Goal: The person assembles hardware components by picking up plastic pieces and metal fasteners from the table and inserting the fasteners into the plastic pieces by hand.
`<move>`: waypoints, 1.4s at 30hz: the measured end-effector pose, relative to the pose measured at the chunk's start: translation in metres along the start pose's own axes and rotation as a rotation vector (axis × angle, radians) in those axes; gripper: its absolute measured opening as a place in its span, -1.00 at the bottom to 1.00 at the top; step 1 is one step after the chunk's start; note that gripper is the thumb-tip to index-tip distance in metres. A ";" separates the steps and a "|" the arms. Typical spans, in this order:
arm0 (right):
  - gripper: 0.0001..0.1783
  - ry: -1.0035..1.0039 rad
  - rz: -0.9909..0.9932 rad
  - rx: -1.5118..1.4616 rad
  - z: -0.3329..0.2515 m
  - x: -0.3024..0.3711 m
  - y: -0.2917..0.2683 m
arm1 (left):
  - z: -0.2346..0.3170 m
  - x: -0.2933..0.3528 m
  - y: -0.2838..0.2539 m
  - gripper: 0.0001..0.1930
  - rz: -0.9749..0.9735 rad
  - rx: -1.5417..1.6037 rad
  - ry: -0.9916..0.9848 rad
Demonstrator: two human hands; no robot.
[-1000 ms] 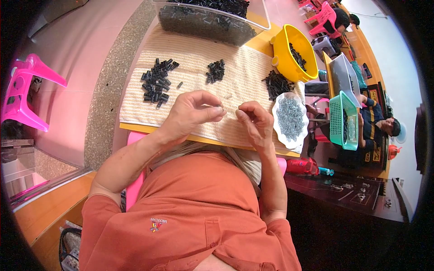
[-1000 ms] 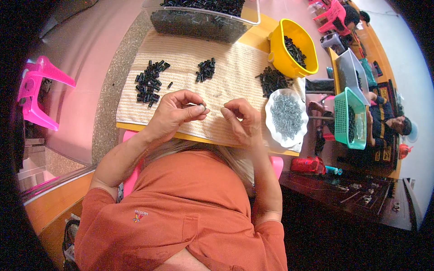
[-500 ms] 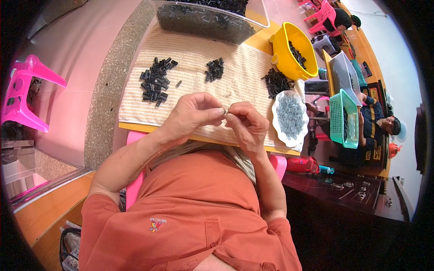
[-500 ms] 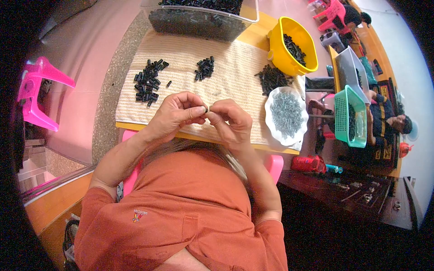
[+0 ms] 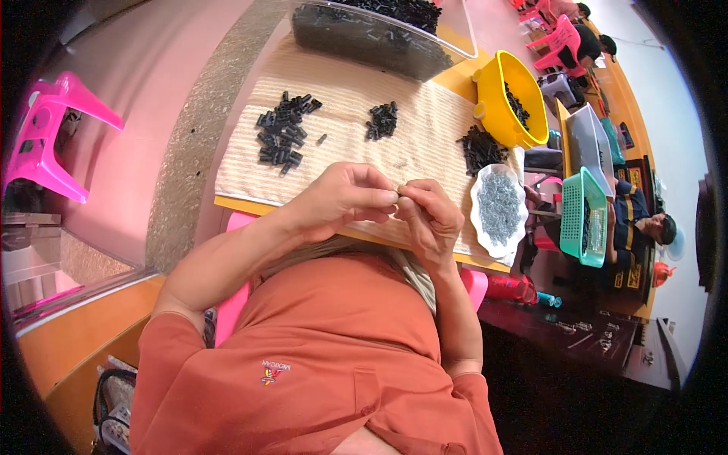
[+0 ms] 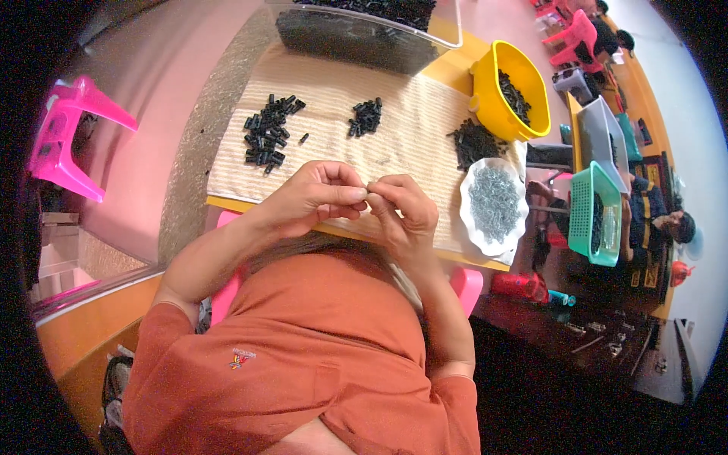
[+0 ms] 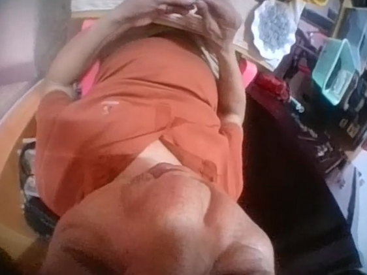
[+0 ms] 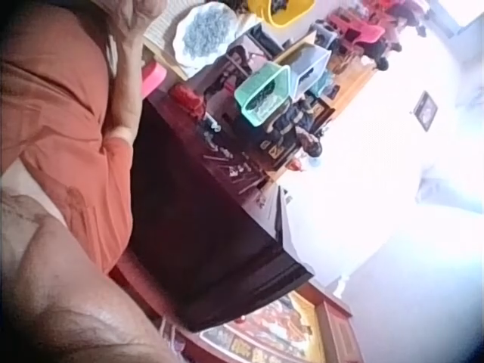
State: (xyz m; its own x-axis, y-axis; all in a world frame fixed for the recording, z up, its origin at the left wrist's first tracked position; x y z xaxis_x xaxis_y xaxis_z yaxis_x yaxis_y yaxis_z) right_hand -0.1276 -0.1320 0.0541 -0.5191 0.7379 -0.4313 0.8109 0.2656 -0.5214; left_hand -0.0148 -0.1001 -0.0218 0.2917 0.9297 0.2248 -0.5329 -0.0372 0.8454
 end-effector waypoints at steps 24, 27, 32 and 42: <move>-0.81 -0.317 -0.424 0.441 -0.019 -0.098 0.089 | 0.017 0.024 0.049 -0.80 -0.233 -0.078 0.183; -0.77 -0.419 -0.540 0.646 -0.021 -0.099 0.119 | 0.018 0.023 0.048 -0.80 -0.274 -0.082 0.208; -0.79 -0.473 -0.713 0.707 -0.021 -0.099 0.148 | 0.021 0.024 0.048 -0.81 -0.250 -0.111 0.199; -0.73 -0.114 -0.458 0.280 -0.004 -0.094 0.087 | 0.025 0.020 0.041 -0.84 -0.205 -0.106 0.233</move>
State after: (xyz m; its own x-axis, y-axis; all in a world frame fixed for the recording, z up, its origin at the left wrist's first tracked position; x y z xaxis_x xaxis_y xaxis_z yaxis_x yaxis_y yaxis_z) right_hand -0.0072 -0.1755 0.0523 -0.8407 0.5094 -0.1835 0.4006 0.3572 -0.8438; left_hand -0.0111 -0.0925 0.0297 0.2181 0.9733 -0.0717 -0.5650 0.1859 0.8039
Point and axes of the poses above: each hand's wrist, its own x-axis away from the middle knuckle, its own y-axis out of the palm, z = x × y, the point moved 10 cm from there along -x, towards the middle knuckle, and after that the axes turned 14 degrees about x, right-handed, at the moved point
